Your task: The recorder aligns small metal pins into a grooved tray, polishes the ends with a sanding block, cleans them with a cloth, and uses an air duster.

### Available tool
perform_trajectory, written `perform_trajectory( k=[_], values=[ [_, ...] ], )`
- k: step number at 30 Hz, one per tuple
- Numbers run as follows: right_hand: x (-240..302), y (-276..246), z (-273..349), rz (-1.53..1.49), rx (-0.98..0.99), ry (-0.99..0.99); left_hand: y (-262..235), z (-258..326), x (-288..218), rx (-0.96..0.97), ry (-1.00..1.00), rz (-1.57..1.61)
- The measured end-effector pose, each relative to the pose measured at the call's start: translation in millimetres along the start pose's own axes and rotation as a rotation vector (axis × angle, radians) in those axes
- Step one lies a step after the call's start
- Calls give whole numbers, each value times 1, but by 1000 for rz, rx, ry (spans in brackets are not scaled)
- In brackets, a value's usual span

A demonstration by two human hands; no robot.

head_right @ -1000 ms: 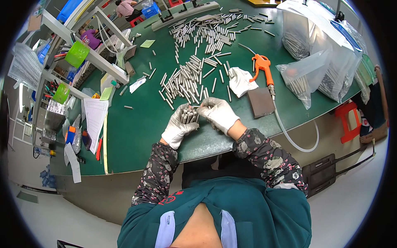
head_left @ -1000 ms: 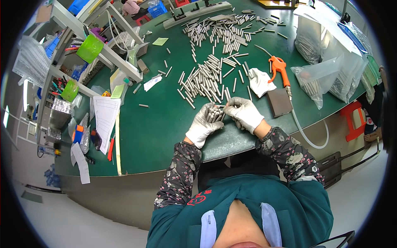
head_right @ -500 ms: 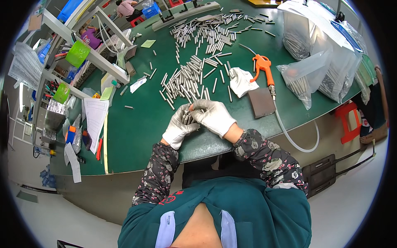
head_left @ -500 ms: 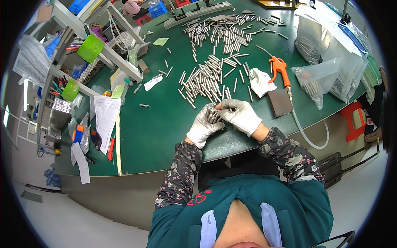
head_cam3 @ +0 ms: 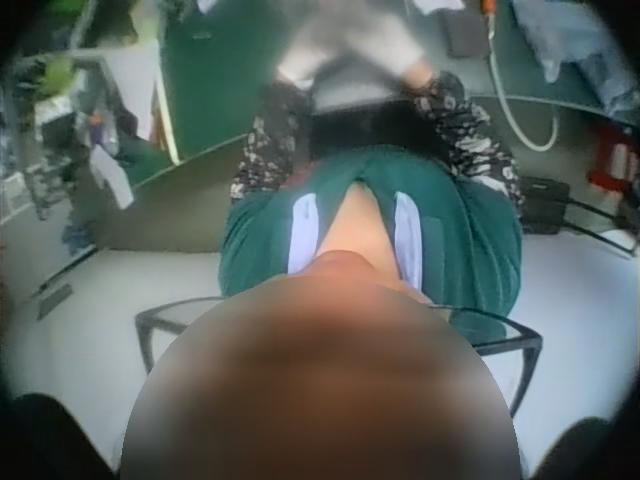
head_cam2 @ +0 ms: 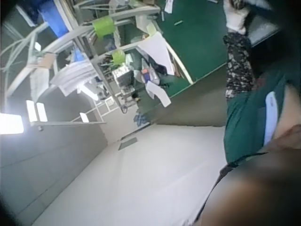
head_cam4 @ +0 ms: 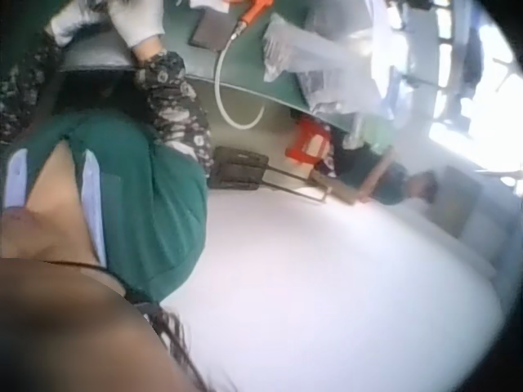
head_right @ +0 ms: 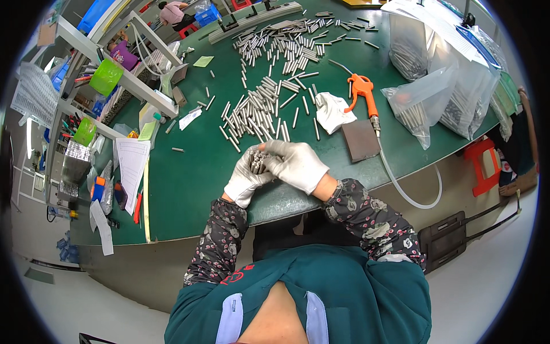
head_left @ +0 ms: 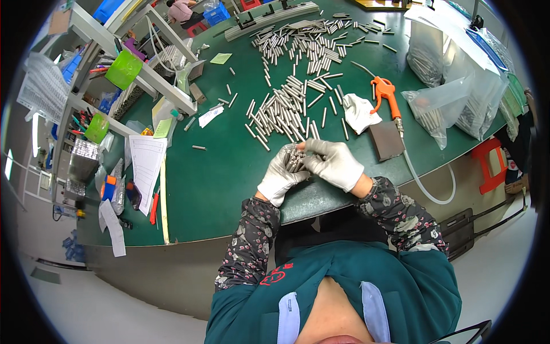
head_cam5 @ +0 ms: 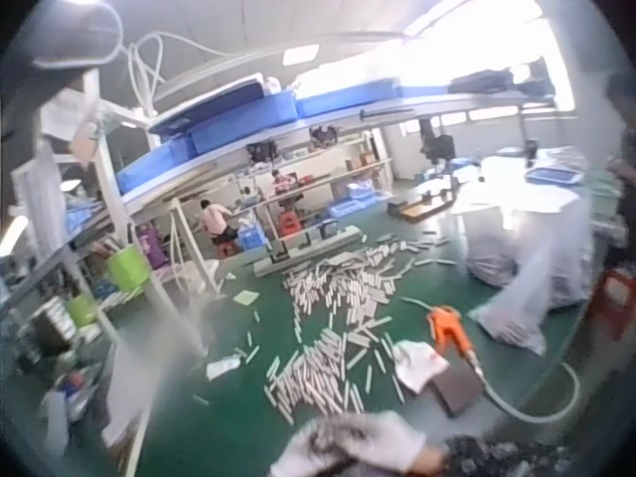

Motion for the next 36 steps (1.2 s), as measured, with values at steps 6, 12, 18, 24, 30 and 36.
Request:
perform_trajectory(
  k=[6, 12, 18, 24, 30, 36],
  values=[
    [-13, -6, 2, -18, -45, 306, -7, 2, 6, -83, 14, -3],
    [-10, -5, 7, -282, -32, 413, -14, 0, 10, -47, 43, -56],
    [-18, 2, 9, -259, -18, 382, -8, 5, 3, -101, -6, 50],
    [-32, 6, 7, -148, -51, 292, -3, 6, -2, -151, -54, 24],
    [-40, 13, 11, -204, -98, -9, -18, 1, 16, -52, 89, 79],
    [-36, 12, 15, -150, -65, -2, -17, 2, 13, -55, 72, 43]
  ],
)
Point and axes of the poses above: each hand's wrist, its own z-axis away from the middle knuckle, its own y-axis out of the palm, x = y × z, the point moved 1 cm from there along -z, towards the middle knuckle, and after that the axes turned 9 degrees about -y, right-handed, at the moved point
